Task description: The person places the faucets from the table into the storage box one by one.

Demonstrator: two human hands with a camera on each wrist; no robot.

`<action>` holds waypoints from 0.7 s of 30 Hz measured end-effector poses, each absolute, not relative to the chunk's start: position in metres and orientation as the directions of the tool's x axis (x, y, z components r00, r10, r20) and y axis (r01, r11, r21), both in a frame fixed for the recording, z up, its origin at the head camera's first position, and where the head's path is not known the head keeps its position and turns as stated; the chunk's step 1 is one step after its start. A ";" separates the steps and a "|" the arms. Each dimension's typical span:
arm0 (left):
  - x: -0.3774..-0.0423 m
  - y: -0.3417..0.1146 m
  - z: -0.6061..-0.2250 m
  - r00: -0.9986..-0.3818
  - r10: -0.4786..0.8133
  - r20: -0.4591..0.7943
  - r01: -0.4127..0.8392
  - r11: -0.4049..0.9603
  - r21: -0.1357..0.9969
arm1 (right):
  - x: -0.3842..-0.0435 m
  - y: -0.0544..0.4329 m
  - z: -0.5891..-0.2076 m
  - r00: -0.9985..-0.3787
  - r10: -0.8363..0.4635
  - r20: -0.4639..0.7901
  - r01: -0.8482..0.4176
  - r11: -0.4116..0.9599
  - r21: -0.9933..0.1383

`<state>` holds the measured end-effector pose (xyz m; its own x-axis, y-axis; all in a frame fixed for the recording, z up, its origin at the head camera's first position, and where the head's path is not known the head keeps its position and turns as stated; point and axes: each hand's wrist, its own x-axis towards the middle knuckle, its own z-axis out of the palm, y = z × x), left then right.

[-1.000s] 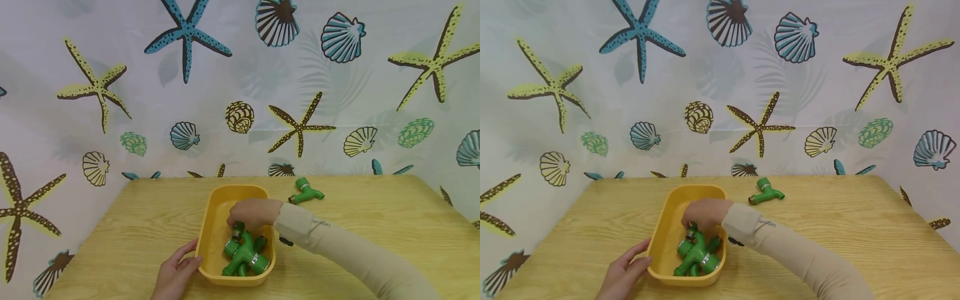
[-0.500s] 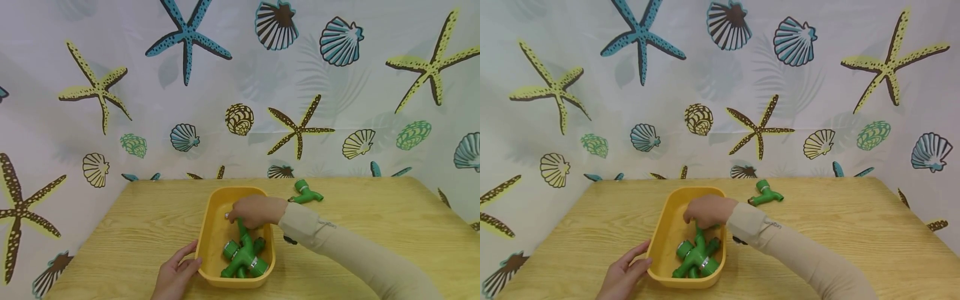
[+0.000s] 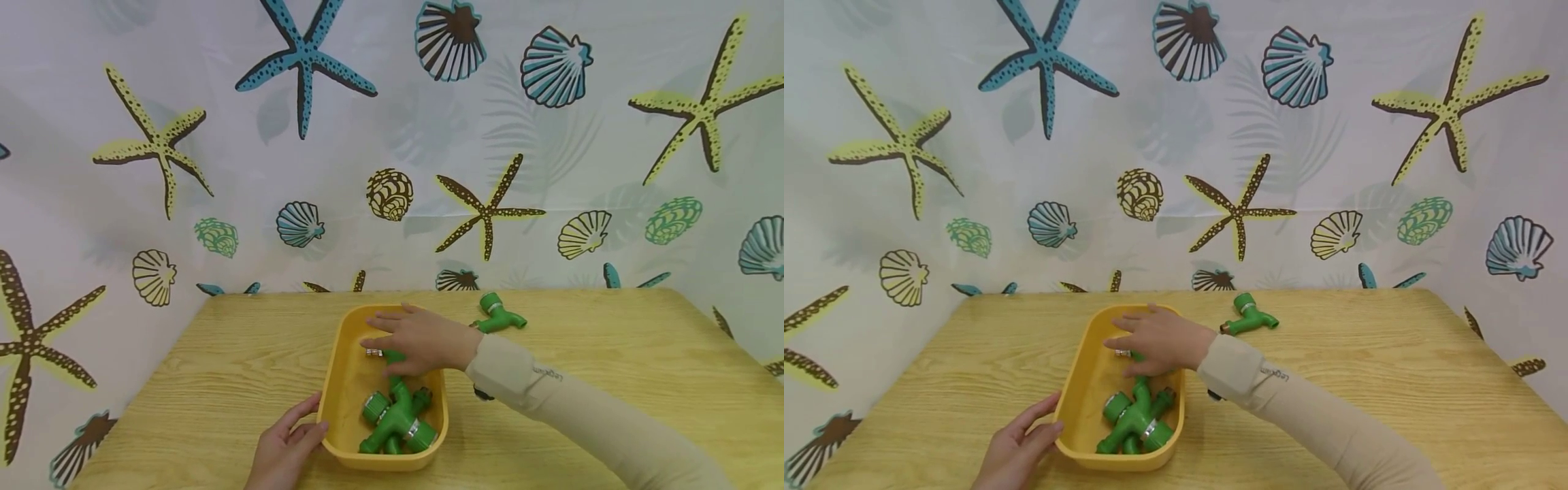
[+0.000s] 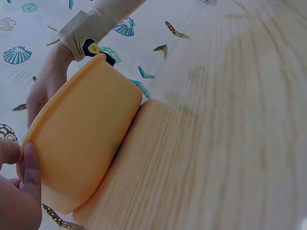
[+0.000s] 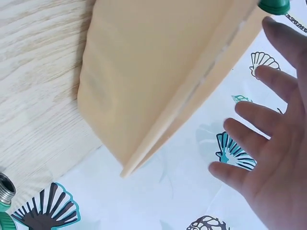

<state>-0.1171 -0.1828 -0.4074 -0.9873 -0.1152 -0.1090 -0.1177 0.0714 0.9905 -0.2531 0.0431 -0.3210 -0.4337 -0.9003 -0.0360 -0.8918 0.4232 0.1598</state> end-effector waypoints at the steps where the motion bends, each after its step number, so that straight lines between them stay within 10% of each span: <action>1: -0.117 -0.183 -0.408 -0.987 -0.115 -0.111 -0.120 0.070 0.990 | -0.253 0.044 -0.322 -0.431 -0.902 -0.024 -0.890 0.421 0.177; 21: -0.119 -0.181 -0.408 -0.985 -0.124 -0.121 -0.125 0.025 0.992 | -0.248 0.074 -0.337 -0.443 -0.886 0.135 -0.852 0.464 0.242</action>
